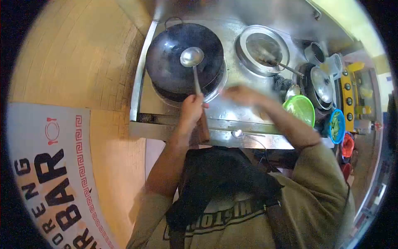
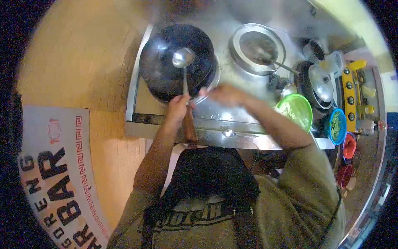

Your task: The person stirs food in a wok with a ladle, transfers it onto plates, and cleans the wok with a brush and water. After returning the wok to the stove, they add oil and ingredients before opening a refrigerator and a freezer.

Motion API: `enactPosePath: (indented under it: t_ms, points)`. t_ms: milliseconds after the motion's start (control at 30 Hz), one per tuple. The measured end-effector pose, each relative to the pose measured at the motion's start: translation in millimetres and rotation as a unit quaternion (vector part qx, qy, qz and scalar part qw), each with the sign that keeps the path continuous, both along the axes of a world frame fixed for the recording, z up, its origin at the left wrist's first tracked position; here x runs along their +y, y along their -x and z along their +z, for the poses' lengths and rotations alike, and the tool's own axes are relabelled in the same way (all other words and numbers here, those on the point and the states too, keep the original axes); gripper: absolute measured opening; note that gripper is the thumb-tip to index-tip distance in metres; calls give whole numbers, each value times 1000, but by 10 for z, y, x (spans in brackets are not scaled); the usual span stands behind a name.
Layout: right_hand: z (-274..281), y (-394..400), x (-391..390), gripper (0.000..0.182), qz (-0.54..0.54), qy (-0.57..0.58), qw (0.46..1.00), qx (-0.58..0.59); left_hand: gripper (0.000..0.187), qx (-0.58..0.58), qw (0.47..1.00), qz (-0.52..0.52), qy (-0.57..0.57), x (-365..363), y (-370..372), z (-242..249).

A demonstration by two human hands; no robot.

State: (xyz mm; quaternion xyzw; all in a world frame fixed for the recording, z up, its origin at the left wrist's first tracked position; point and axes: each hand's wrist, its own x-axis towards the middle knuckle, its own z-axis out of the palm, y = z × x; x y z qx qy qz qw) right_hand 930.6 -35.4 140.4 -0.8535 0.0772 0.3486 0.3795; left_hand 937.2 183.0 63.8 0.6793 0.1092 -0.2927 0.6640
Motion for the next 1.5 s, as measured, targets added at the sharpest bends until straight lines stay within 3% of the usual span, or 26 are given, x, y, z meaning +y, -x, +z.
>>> enactPosePath:
  t_ms: [67,100,167,200,267,300,333,367,400,433,467,533,633,733,867,1033,1167,1233,1367,1433,1500]
  points:
    - [21,431,485,58,-109,-223,959,136,28,-43,998,-26,-27,-178,-33,-139]
    - [-135,557,604,49,-187,-343,903,178,29,-112,991,-40,-58,-202,-22,-155]
    - [-484,572,613,35,-265,-427,851,152,32,-247,959,-72,-119,-184,29,-185]
    - [-476,557,613,28,-305,-467,818,138,37,-419,873,-1,-251,-137,127,-309]
    - [-356,518,352,22,-276,-301,909,81,40,-417,843,106,-323,27,414,-566]
    - [-365,510,283,24,-250,-222,941,51,38,-307,927,88,-198,54,500,-731]
    - [-499,505,229,26,-159,-59,980,-106,37,-162,979,100,-69,80,588,-894]
    - [-602,512,202,27,-55,109,960,-253,35,-19,992,123,13,107,676,-1058]
    - [-517,487,258,31,-60,149,957,-240,30,111,978,84,157,149,698,-791]
    - [-509,466,268,30,-53,179,956,-225,26,236,926,38,291,201,690,-613]
    - [-449,434,299,29,-49,209,954,-210,16,226,925,-2,307,223,639,-569]
    - [-322,501,323,34,-14,246,952,-183,16,240,927,5,289,408,729,-500]
    - [-63,758,488,43,-53,175,947,-266,17,233,936,-43,260,932,569,-571]
    - [47,913,650,50,-84,191,938,-278,13,233,942,-134,203,1515,347,-472]
    - [247,1029,916,49,-124,226,925,-281,14,113,966,-216,84,2006,181,-313]
    - [49,1346,960,56,-122,262,927,-237,11,-17,962,-271,-17,2258,112,-304]
    - [240,1903,1047,59,-129,283,938,-155,16,-76,958,-271,-54,2320,205,-254]
    - [194,2249,1033,59,-125,295,929,-184,17,-115,953,-273,-66,2294,277,-145]
    - [100,2962,1020,59,-114,336,917,-183,21,-181,949,-229,-119,2302,400,-452]
    - [405,3220,1154,58,-116,354,918,-134,25,-207,933,-232,-179,2281,439,-464]
    - [454,3269,1202,58,-124,354,914,-154,27,-360,887,-206,-204,2279,479,-614]
